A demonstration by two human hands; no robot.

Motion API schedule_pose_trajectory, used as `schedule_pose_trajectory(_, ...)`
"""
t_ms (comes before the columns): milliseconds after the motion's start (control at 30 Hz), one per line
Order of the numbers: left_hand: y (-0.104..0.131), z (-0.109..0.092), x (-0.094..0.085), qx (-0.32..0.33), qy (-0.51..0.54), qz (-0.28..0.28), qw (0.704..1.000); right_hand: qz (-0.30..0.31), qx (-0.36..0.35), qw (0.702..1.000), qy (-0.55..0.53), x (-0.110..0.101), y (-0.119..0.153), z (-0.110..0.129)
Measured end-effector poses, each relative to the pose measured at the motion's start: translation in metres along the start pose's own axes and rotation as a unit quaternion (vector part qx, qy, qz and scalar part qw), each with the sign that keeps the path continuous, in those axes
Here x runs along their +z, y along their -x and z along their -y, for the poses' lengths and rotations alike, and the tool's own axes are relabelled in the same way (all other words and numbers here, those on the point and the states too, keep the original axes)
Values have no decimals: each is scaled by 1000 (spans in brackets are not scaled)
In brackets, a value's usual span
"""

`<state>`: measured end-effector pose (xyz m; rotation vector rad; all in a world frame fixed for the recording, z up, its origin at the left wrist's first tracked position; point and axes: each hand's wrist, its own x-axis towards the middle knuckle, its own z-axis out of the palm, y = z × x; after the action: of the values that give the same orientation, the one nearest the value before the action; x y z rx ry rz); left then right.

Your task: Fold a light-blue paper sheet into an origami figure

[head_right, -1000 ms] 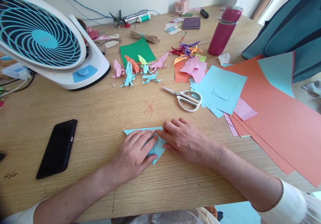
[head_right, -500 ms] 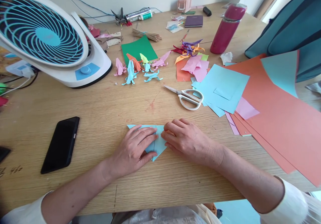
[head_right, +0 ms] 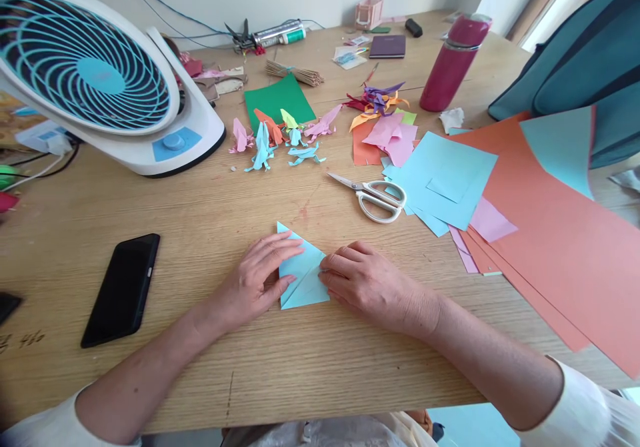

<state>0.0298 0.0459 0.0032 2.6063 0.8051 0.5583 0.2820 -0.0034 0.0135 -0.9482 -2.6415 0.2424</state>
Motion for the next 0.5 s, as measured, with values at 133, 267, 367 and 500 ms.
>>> schedule_pose_trajectory(133, -18, -3, 3, -32, -69, 25, 997, -9, -6, 1000, 4, 0, -1, 1)
schedule_pose_trajectory(267, -41, -14, -4, -66, -143, 99, 983, -9, -7, 1000, 5, -1, 0, 0)
schedule_pose_trajectory(367, -57, -21, -12, -112, -176, 151, 966, -6, -3, 1000, -2, -2, 2, -2)
schedule_pose_trajectory(500, -76, -22, -22, -122, -181, 233, 948, 11, 9, 1000, -12, -1, 4, -3)
